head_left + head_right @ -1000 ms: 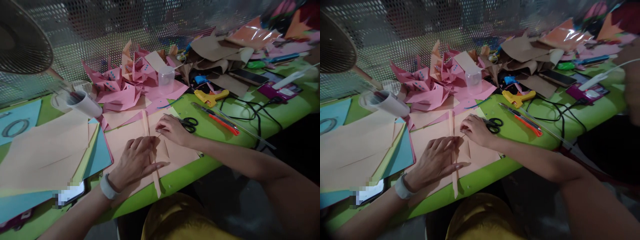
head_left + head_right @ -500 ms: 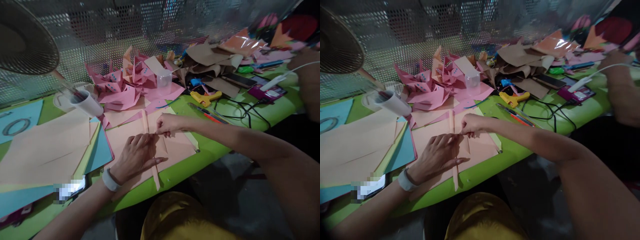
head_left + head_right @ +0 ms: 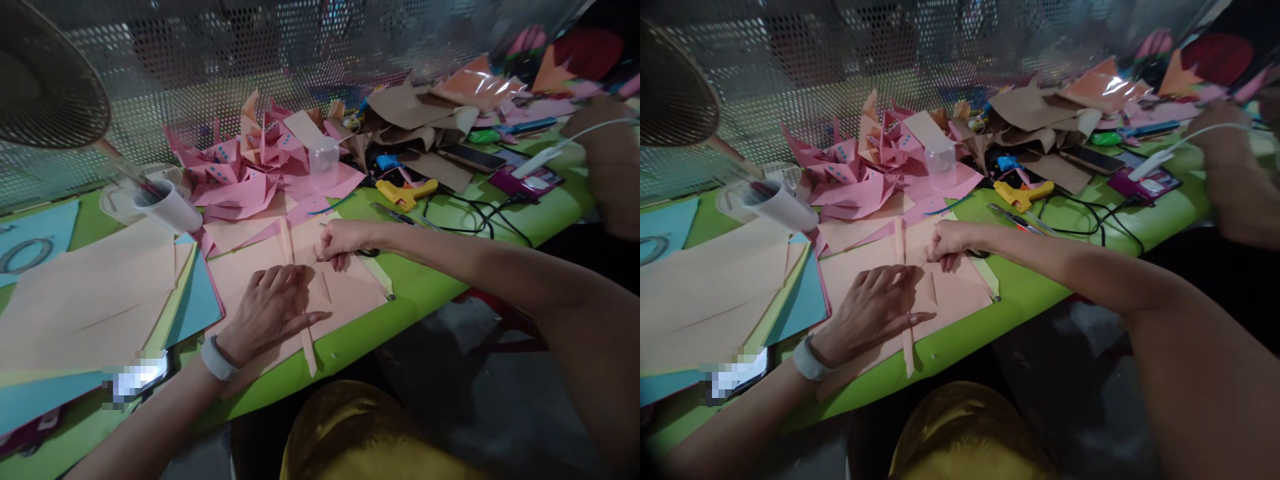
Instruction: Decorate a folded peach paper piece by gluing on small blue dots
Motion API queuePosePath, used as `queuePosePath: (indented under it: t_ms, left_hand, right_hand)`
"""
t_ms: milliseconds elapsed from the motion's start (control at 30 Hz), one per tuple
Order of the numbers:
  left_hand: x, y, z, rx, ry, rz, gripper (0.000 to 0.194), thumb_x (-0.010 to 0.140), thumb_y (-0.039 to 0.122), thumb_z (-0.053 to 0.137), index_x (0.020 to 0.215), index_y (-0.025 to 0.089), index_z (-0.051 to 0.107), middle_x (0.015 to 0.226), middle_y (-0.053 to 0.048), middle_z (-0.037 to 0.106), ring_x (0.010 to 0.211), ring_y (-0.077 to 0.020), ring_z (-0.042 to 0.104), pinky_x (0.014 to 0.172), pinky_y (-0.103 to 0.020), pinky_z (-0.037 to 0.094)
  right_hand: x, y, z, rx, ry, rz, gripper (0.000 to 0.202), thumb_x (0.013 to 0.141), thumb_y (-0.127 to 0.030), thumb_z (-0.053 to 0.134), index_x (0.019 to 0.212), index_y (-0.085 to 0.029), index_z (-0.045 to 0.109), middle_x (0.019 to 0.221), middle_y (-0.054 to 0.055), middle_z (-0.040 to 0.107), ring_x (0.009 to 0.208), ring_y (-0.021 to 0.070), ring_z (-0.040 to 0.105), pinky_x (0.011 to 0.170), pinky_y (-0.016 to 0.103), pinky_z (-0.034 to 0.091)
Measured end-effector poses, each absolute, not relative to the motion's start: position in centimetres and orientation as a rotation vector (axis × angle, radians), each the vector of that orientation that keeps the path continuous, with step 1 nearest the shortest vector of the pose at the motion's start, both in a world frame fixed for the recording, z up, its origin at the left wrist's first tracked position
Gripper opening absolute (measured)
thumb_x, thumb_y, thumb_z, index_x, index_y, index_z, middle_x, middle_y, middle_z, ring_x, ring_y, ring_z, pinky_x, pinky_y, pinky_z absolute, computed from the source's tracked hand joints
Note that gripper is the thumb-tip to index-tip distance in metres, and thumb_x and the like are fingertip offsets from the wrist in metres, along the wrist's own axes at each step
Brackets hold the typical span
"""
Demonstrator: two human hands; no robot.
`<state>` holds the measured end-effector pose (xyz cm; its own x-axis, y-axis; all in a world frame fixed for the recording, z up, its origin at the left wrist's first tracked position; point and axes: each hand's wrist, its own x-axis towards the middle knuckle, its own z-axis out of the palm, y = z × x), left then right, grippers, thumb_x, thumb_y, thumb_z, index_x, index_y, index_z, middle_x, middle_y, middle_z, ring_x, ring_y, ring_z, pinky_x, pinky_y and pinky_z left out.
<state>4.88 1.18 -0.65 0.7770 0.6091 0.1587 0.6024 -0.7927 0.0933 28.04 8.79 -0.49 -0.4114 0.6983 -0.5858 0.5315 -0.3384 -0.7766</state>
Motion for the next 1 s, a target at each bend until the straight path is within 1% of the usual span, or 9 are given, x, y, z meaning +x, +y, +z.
queuePosePath:
  t_ms: [233,367,600,700,800,833,900,933,1000]
  left_hand:
    - [4.8,1.1,-0.6,2.917,0.998,0.295,0.064,0.085,0.068,0.045,0.130,0.023,0.052,0.125,-0.010,0.055,0.108,-0.0275,0.053,0.090,-0.043,0.040]
    - [4.8,1.1,-0.5,2.930,0.983,0.272,0.059,0.085,0.068,0.044,0.121,0.024,0.058,0.126,-0.010,0.055,0.109,-0.0281,0.053,0.090,-0.043,0.039]
    - [5.0,0.9,-0.6,2.926,1.013,0.226,0.067,0.084,0.068,0.045,0.132,0.021,0.051,0.124,-0.013,0.055,0.108,-0.0291,0.053,0.091,-0.044,0.039]
    - [4.7,1.3,0.0,2.866,0.981,0.227,0.062,0.086,0.065,0.045,0.131,0.023,0.052,0.126,-0.012,0.055,0.111,-0.0296,0.052,0.093,-0.045,0.040]
    - [4.5,2.6,1.4,2.698,0.983,0.289,0.048,0.093,0.055,0.041,0.127,0.025,0.056,0.125,-0.010,0.057,0.111,-0.0254,0.054,0.090,-0.040,0.043]
    - [4.6,3.2,1.9,2.622,1.061,0.344,0.045,0.094,0.053,0.040,0.119,0.022,0.061,0.120,-0.011,0.060,0.106,-0.0239,0.057,0.086,-0.037,0.045]
    - [5.1,4.6,2.7,2.456,1.357,0.418,0.044,0.089,0.056,0.046,0.090,0.017,0.066,0.091,-0.009,0.066,0.082,-0.0212,0.061,0.071,-0.032,0.046]
    - [5.5,5.4,3.0,2.346,1.430,0.304,0.046,0.087,0.059,0.049,0.079,0.016,0.064,0.075,-0.006,0.065,0.069,-0.0189,0.059,0.062,-0.030,0.044]
    - [6.4,6.6,3.0,2.034,1.375,0.036,0.047,0.082,0.061,0.053,0.067,0.016,0.060,0.056,-0.002,0.060,0.051,-0.0147,0.054,0.053,-0.027,0.040]
  right_hand:
    - [28.2,8.5,0.4,-1.686,-1.734,1.839,0.025,0.077,-0.020,0.075,0.060,-0.013,0.057,0.051,0.002,0.066,0.048,0.0115,0.065,0.053,0.019,0.056]
    - [28.0,8.7,0.4,-1.693,-1.771,1.810,0.028,0.078,-0.031,0.074,0.064,-0.014,0.057,0.053,0.003,0.067,0.048,0.0117,0.065,0.047,0.017,0.051]
    - [27.4,9.1,-1.3,-1.623,-1.892,1.816,0.034,0.072,-0.042,0.078,0.064,-0.013,0.061,0.049,0.002,0.065,0.047,0.0133,0.064,0.049,0.021,0.053]
    - [27.5,9.3,-1.5,-1.580,-1.907,1.831,0.032,0.074,-0.040,0.077,0.066,-0.012,0.062,0.049,0.003,0.065,0.048,0.0140,0.065,0.050,0.022,0.054]
    - [27.4,9.4,-1.4,-1.584,-1.919,1.842,0.027,0.079,-0.031,0.072,0.065,-0.011,0.062,0.048,0.003,0.065,0.044,0.0127,0.063,0.050,0.022,0.054]
    - [27.4,9.3,-1.3,-1.601,-1.932,1.821,0.027,0.081,-0.028,0.071,0.064,-0.010,0.062,0.046,0.003,0.064,0.042,0.0120,0.062,0.049,0.021,0.054]
    - [27.2,9.3,-1.2,-1.639,-1.962,1.762,0.027,0.082,-0.025,0.069,0.061,-0.010,0.061,0.043,0.003,0.062,0.039,0.0109,0.059,0.047,0.020,0.052]
    - [27.2,9.2,-1.1,-1.643,-1.970,1.746,0.027,0.082,-0.025,0.069,0.061,-0.010,0.061,0.042,0.002,0.062,0.038,0.0106,0.059,0.046,0.020,0.052]
    - [27.1,9.1,-1.0,-1.641,-1.958,1.747,0.027,0.082,-0.025,0.069,0.062,-0.010,0.060,0.041,0.002,0.061,0.040,0.0112,0.060,0.046,0.019,0.052]
